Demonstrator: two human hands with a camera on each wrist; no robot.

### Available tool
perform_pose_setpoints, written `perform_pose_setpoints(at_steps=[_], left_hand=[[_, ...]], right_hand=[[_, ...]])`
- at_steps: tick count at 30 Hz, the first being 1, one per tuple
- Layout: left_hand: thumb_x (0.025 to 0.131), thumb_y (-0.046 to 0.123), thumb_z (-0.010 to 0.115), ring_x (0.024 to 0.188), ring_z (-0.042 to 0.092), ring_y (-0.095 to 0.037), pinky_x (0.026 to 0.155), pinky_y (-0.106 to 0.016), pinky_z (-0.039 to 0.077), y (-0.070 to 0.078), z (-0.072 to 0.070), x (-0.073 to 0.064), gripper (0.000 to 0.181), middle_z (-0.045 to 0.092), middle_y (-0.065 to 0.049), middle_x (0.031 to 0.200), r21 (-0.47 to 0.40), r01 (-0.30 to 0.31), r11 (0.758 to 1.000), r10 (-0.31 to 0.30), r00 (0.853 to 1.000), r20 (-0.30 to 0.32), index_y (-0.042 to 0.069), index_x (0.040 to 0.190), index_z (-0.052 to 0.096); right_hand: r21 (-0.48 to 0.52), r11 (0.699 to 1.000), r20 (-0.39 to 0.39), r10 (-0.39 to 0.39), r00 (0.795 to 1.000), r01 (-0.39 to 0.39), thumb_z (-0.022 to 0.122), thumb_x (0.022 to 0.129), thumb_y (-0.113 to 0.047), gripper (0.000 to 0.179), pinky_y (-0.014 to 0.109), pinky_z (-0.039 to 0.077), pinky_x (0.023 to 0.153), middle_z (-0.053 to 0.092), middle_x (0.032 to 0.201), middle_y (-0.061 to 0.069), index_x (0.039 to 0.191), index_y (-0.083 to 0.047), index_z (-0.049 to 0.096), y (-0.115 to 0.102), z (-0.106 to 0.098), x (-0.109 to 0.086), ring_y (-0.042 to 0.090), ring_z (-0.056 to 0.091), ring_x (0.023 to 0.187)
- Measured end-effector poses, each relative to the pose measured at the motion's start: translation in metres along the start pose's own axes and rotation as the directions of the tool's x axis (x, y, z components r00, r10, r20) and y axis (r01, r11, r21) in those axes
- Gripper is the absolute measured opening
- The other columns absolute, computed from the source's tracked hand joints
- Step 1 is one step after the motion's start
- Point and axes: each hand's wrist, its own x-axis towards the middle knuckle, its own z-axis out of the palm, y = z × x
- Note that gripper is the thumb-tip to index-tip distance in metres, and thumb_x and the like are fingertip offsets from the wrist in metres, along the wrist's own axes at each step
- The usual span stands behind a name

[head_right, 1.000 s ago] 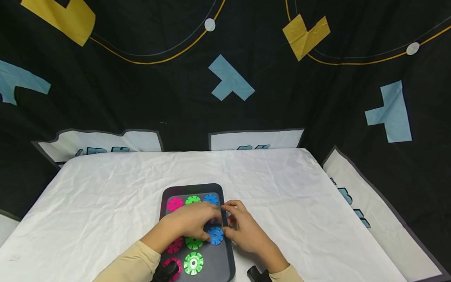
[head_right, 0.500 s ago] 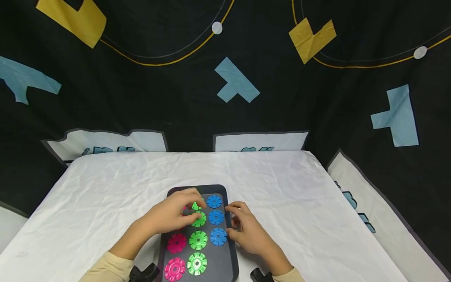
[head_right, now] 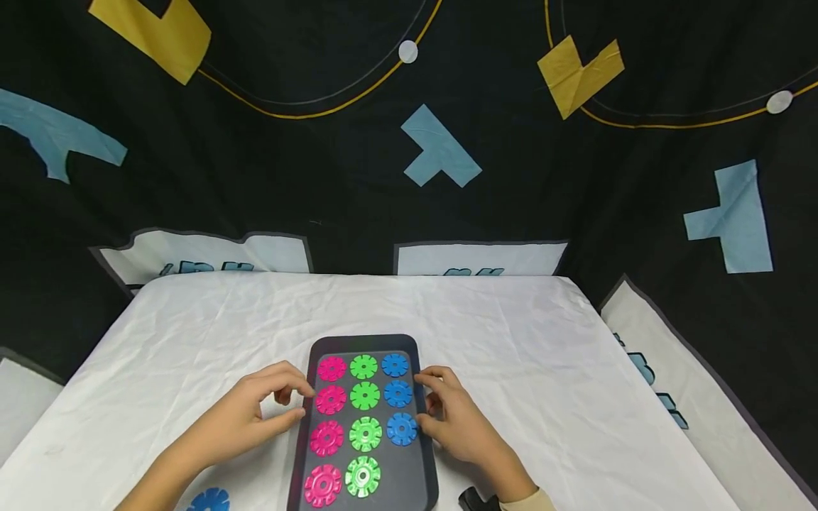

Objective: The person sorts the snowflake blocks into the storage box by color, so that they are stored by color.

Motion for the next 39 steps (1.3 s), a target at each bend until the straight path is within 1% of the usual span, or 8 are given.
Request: perform_pose_setpoints(at_steps=[5, 12, 15, 18, 23, 28, 33, 39], left_hand=[[0.085, 0.008, 0.075, 0.081, 0.052, -0.009, 0.066, -0.026, 0.047, -0.008, -0.010, -0.026, 0.036, 0.060, 0.017, 0.099, 0.015, 0.015, 1.000, -0.014, 0.999, -0.048, 0.035, 0.105, 0.063], [0.090, 0.019, 0.072, 0.080, 0.051, -0.011, 0.066, -0.026, 0.047, -0.015, -0.016, -0.062, 0.021, 0.062, 0.008, 0.095, -0.048, 0.206, 0.977, -0.207, 0.978, -0.016, 0.028, 0.108, 0.064], [0.089, 0.023, 0.073, 0.078, 0.051, -0.012, 0.065, -0.026, 0.047, -0.020, -0.016, -0.076, 0.024, 0.060, 0.007, 0.093, -0.054, 0.244, 0.968, -0.244, 0.970, 0.013, 0.021, 0.111, 0.064], [0.087, 0.023, 0.075, 0.079, 0.049, -0.011, 0.065, -0.025, 0.045, -0.028, -0.019, -0.090, 0.032, 0.057, 0.008, 0.093, -0.061, 0.237, 0.970, -0.233, 0.971, 0.059, 0.018, 0.116, 0.062], [0.079, 0.023, 0.082, 0.087, 0.048, -0.009, 0.071, -0.022, 0.044, -0.045, -0.024, -0.116, 0.049, 0.056, 0.009, 0.098, -0.121, 0.144, 0.982, -0.127, 0.982, 0.138, 0.014, 0.121, 0.059], [0.066, 0.037, 0.090, 0.093, 0.048, -0.003, 0.074, -0.026, 0.044, -0.053, -0.025, -0.134, 0.063, 0.058, 0.019, 0.104, 0.014, 0.069, 0.998, -0.070, 0.989, 0.131, 0.026, 0.120, 0.060], [0.064, 0.055, 0.086, 0.094, 0.044, 0.002, 0.071, -0.032, 0.038, -0.051, -0.021, -0.141, 0.061, 0.051, 0.030, 0.102, 0.213, 0.122, 0.969, -0.149, 0.982, 0.118, 0.038, 0.116, 0.059], [0.059, 0.069, 0.081, 0.088, 0.039, 0.002, 0.069, -0.031, 0.033, -0.047, -0.019, -0.138, 0.062, 0.043, 0.030, 0.093, 0.284, 0.153, 0.947, -0.188, 0.977, 0.100, 0.038, 0.107, 0.058]], right_hand=[[0.016, 1.000, -0.002, 0.008, 1.000, -0.008, 0.066, 0.091, -0.005, 0.059, 0.028, 0.048, 0.079, 0.033, 0.144, 0.003, 0.145, -0.005, 0.042, 0.001, 0.000, -0.001, 0.018, 0.052, 0.096], [0.019, 1.000, -0.004, 0.022, 1.000, -0.022, 0.067, 0.090, -0.004, 0.059, 0.028, 0.048, 0.079, 0.033, 0.145, 0.005, 0.144, -0.004, 0.043, 0.000, -0.002, -0.003, 0.020, 0.052, 0.097], [0.029, 0.999, -0.005, 0.021, 1.000, -0.021, 0.067, 0.090, -0.003, 0.059, 0.028, 0.048, 0.080, 0.033, 0.145, 0.005, 0.144, -0.004, 0.043, -0.001, -0.003, -0.004, 0.021, 0.052, 0.097], [0.026, 1.000, -0.010, 0.014, 1.000, -0.014, 0.067, 0.090, -0.003, 0.059, 0.029, 0.048, 0.080, 0.034, 0.144, 0.005, 0.144, -0.003, 0.044, -0.001, -0.002, -0.004, 0.020, 0.052, 0.096], [0.021, 1.000, -0.009, 0.013, 1.000, -0.013, 0.067, 0.090, -0.003, 0.059, 0.029, 0.048, 0.081, 0.034, 0.144, 0.003, 0.144, -0.004, 0.044, 0.000, -0.002, -0.003, 0.020, 0.052, 0.097], [0.015, 1.000, -0.001, 0.010, 1.000, -0.010, 0.067, 0.090, -0.004, 0.059, 0.029, 0.049, 0.081, 0.034, 0.144, 0.004, 0.144, -0.003, 0.043, 0.000, -0.002, -0.001, 0.020, 0.052, 0.097], [0.021, 1.000, 0.000, 0.013, 1.000, -0.013, 0.067, 0.090, -0.004, 0.059, 0.030, 0.049, 0.081, 0.033, 0.144, 0.003, 0.144, -0.004, 0.044, 0.000, -0.003, -0.001, 0.021, 0.052, 0.098], [0.026, 1.000, 0.001, 0.010, 1.000, -0.010, 0.068, 0.089, -0.003, 0.059, 0.030, 0.049, 0.081, 0.034, 0.144, 0.002, 0.144, -0.004, 0.044, -0.001, -0.002, 0.000, 0.021, 0.053, 0.097]])
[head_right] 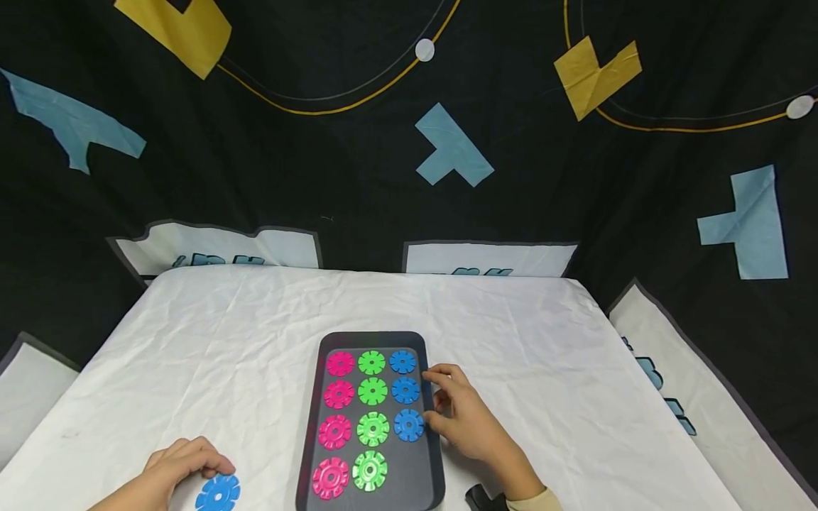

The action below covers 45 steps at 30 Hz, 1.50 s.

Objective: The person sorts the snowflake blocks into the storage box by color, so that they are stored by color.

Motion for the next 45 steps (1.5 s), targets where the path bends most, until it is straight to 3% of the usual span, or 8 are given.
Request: perform_pose_setpoints(at_steps=[4, 7, 12, 24, 36, 38, 41, 45], left_hand=[[0.058, 0.069, 0.081, 0.086, 0.039, 0.003, 0.068, -0.031, 0.032, 0.001, -0.001, 0.002, 0.060, 0.043, 0.030, 0.093, -0.009, 0.015, 1.000, -0.015, 1.000, 0.004, 0.039, 0.102, 0.054], [0.062, 0.059, 0.085, 0.083, 0.042, 0.004, 0.067, -0.026, 0.038, -0.004, -0.001, 0.006, 0.058, 0.047, 0.026, 0.093, -0.083, -0.114, 0.990, 0.111, 0.993, -0.034, 0.032, 0.104, 0.054], [0.068, 0.039, 0.089, 0.076, 0.045, 0.005, 0.059, -0.015, 0.042, -0.012, -0.002, 0.013, 0.058, 0.050, 0.017, 0.090, -0.247, -0.330, 0.911, 0.319, 0.944, -0.082, 0.016, 0.111, 0.058], [0.069, 0.046, 0.086, 0.082, 0.044, 0.006, 0.063, -0.017, 0.043, -0.007, -0.011, 0.014, 0.062, 0.054, 0.018, 0.100, -0.221, -0.225, 0.949, 0.238, 0.971, 0.031, 0.017, 0.118, 0.061], [0.073, 0.038, 0.086, 0.084, 0.049, -0.002, 0.069, -0.018, 0.049, 0.019, -0.023, 0.030, 0.045, 0.056, 0.018, 0.099, -0.198, -0.059, 0.978, 0.053, 0.998, -0.035, 0.025, 0.110, 0.064], [0.071, 0.036, 0.087, 0.086, 0.049, -0.002, 0.072, -0.017, 0.048, 0.023, -0.025, 0.036, 0.047, 0.055, 0.018, 0.099, -0.203, -0.085, 0.976, 0.071, 0.995, -0.074, 0.027, 0.110, 0.063], [0.069, 0.027, 0.090, 0.085, 0.049, -0.003, 0.070, -0.019, 0.045, 0.029, -0.023, 0.046, 0.051, 0.056, 0.017, 0.099, -0.204, -0.221, 0.954, 0.186, 0.967, -0.176, 0.026, 0.111, 0.062], [0.068, 0.024, 0.091, 0.083, 0.049, -0.007, 0.068, -0.022, 0.045, 0.041, -0.024, 0.068, 0.053, 0.056, 0.015, 0.099, -0.243, -0.298, 0.923, 0.259, 0.949, -0.181, 0.025, 0.111, 0.061]], right_hand=[[0.005, 1.000, 0.001, 0.001, 1.000, -0.001, 0.068, 0.089, -0.003, 0.059, 0.029, 0.049, 0.080, 0.034, 0.144, 0.001, 0.144, -0.004, 0.044, 0.000, 0.000, 0.000, 0.021, 0.053, 0.097], [0.003, 1.000, 0.001, 0.001, 1.000, -0.001, 0.068, 0.089, -0.003, 0.059, 0.029, 0.049, 0.080, 0.034, 0.144, 0.002, 0.144, -0.004, 0.044, 0.001, 0.000, 0.000, 0.020, 0.053, 0.097], [-0.009, 1.000, -0.005, 0.000, 1.000, 0.000, 0.068, 0.089, -0.004, 0.059, 0.029, 0.049, 0.080, 0.034, 0.145, 0.003, 0.144, -0.005, 0.044, 0.001, 0.000, 0.001, 0.018, 0.053, 0.096], [-0.001, 1.000, -0.011, -0.002, 1.000, 0.002, 0.068, 0.089, -0.003, 0.059, 0.029, 0.049, 0.080, 0.035, 0.144, 0.003, 0.143, -0.004, 0.045, 0.001, -0.001, 0.000, 0.019, 0.053, 0.096], [-0.017, 1.000, -0.006, -0.003, 1.000, 0.002, 0.068, 0.089, -0.005, 0.059, 0.028, 0.049, 0.080, 0.034, 0.144, 0.002, 0.144, -0.005, 0.044, -0.001, 0.000, 0.002, 0.019, 0.053, 0.097], [-0.019, 1.000, -0.005, 0.001, 1.000, -0.001, 0.068, 0.089, -0.005, 0.059, 0.029, 0.049, 0.080, 0.034, 0.144, 0.003, 0.144, -0.005, 0.044, -0.001, 0.000, 0.002, 0.019, 0.053, 0.097], [-0.021, 1.000, -0.002, 0.005, 1.000, -0.005, 0.068, 0.090, -0.005, 0.059, 0.029, 0.049, 0.080, 0.034, 0.144, 0.003, 0.144, -0.005, 0.044, -0.001, 0.000, 0.002, 0.019, 0.053, 0.097], [-0.026, 1.000, -0.001, 0.006, 1.000, -0.006, 0.067, 0.090, -0.006, 0.059, 0.029, 0.049, 0.081, 0.034, 0.144, 0.003, 0.144, -0.006, 0.043, 0.000, 0.000, 0.001, 0.018, 0.052, 0.098]])
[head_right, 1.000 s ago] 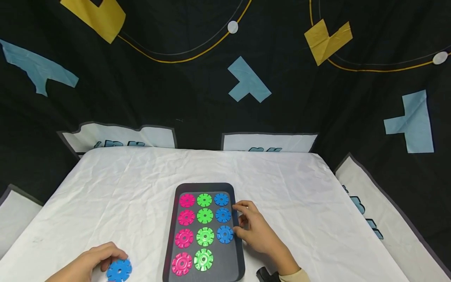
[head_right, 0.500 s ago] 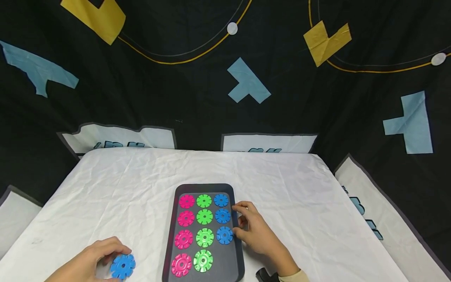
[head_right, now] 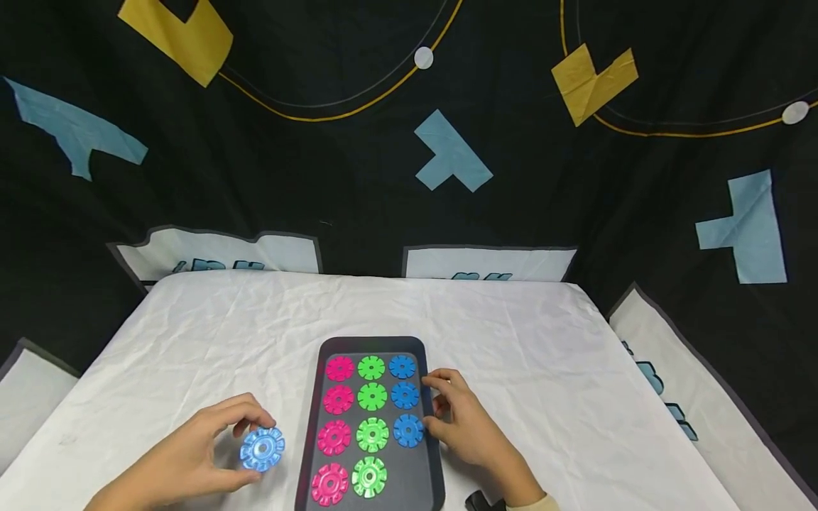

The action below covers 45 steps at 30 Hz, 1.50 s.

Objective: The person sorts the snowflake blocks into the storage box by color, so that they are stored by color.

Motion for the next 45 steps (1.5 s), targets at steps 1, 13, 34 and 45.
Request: perform_pose_setpoints(at_steps=[1, 13, 34, 45], left_hand=[[0.068, 0.023, 0.091, 0.082, 0.050, -0.008, 0.067, -0.022, 0.045, 0.001, 0.002, 0.008, 0.053, 0.056, 0.015, 0.099, -0.012, -0.017, 1.000, 0.017, 1.000, 0.011, 0.025, 0.111, 0.061], [0.071, 0.036, 0.087, 0.092, 0.050, -0.006, 0.079, -0.026, 0.049, 0.026, 0.028, 0.097, 0.047, 0.053, 0.018, 0.099, -0.046, -0.083, 0.995, 0.092, 0.962, 0.256, 0.028, 0.107, 0.059], [0.071, 0.047, 0.085, 0.090, 0.043, 0.004, 0.081, -0.017, 0.038, 0.042, 0.105, 0.168, 0.040, 0.050, 0.020, 0.094, 0.108, -0.343, 0.933, 0.174, 0.693, 0.700, 0.031, 0.103, 0.067], [0.067, 0.047, 0.088, 0.099, 0.047, 0.000, 0.082, -0.023, 0.041, 0.046, 0.125, 0.165, 0.044, 0.056, 0.023, 0.113, 0.239, -0.385, 0.891, 0.094, 0.673, 0.733, 0.031, 0.105, 0.070]], right_hand=[[0.000, 1.000, -0.001, 0.000, 1.000, 0.000, 0.067, 0.090, -0.005, 0.059, 0.029, 0.049, 0.081, 0.034, 0.144, 0.003, 0.144, -0.006, 0.044, 0.000, 0.000, -0.001, 0.018, 0.052, 0.098], [0.012, 1.000, 0.003, -0.007, 1.000, 0.007, 0.067, 0.090, -0.005, 0.059, 0.031, 0.049, 0.082, 0.035, 0.144, 0.004, 0.144, -0.006, 0.044, 0.000, -0.001, -0.002, 0.019, 0.051, 0.098], [-0.007, 0.999, 0.010, -0.050, 0.999, 0.050, 0.066, 0.095, -0.022, 0.055, 0.030, 0.050, 0.083, 0.034, 0.146, 0.006, 0.143, -0.007, 0.045, 0.004, 0.000, -0.001, 0.014, 0.056, 0.097], [-0.009, 0.999, 0.003, -0.034, 0.999, 0.034, 0.067, 0.094, -0.014, 0.055, 0.033, 0.049, 0.082, 0.034, 0.146, 0.008, 0.143, -0.005, 0.044, -0.003, -0.003, -0.001, 0.020, 0.055, 0.098]])
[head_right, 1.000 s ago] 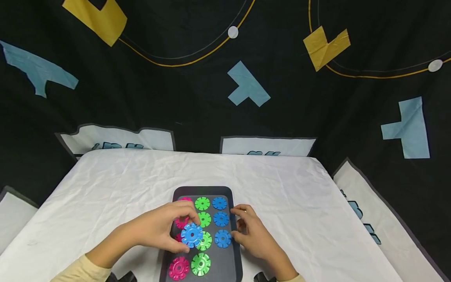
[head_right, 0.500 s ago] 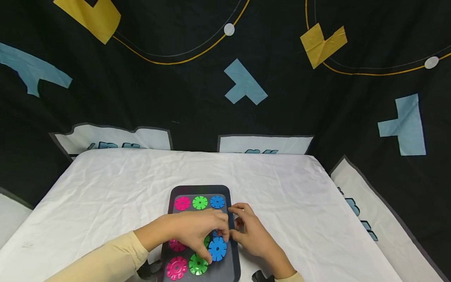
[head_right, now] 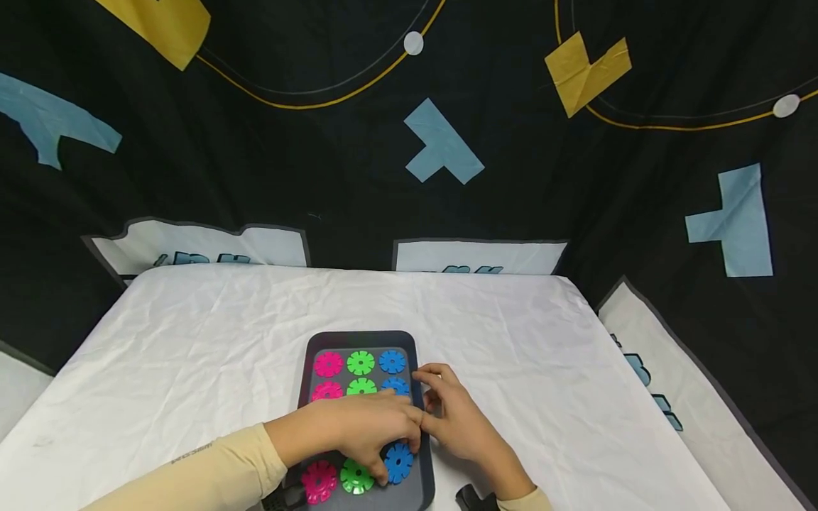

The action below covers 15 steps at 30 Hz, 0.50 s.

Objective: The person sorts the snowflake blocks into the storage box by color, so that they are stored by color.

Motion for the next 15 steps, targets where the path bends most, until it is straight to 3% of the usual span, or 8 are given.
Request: perform_pose_setpoints(at_steps=[8, 12, 15], left_hand=[[0.071, 0.041, 0.087, 0.103, 0.046, -0.003, 0.086, -0.026, 0.042, 0.003, -0.002, 0.000, 0.043, 0.056, 0.022, 0.121, 0.016, 0.014, 1.000, -0.013, 1.000, -0.015, 0.031, 0.109, 0.070], [0.076, 0.039, 0.084, 0.104, 0.048, -0.003, 0.090, -0.028, 0.044, 0.001, -0.004, -0.003, 0.037, 0.058, 0.020, 0.115, 0.009, 0.022, 1.000, -0.022, 0.999, -0.037, 0.030, 0.109, 0.070], [0.083, 0.037, 0.078, 0.101, 0.049, -0.003, 0.090, -0.028, 0.044, -0.005, -0.008, -0.012, 0.029, 0.058, 0.018, 0.108, -0.025, 0.042, 0.999, -0.045, 0.992, -0.120, 0.028, 0.110, 0.071]], right_hand=[[0.019, 1.000, 0.002, 0.020, 1.000, -0.021, 0.064, 0.092, -0.001, 0.052, 0.039, 0.049, 0.082, 0.036, 0.143, 0.020, 0.140, 0.005, 0.045, -0.035, -0.008, -0.004, 0.029, 0.056, 0.096], [0.010, 1.000, 0.004, 0.024, 1.000, -0.024, 0.063, 0.092, -0.002, 0.054, 0.033, 0.050, 0.080, 0.035, 0.144, 0.010, 0.142, -0.002, 0.045, -0.012, -0.005, -0.003, 0.021, 0.056, 0.095], [0.007, 1.000, 0.008, 0.029, 1.000, -0.029, 0.064, 0.091, -0.005, 0.057, 0.028, 0.050, 0.079, 0.034, 0.145, 0.003, 0.144, -0.007, 0.044, 0.008, -0.001, -0.002, 0.015, 0.056, 0.094]])
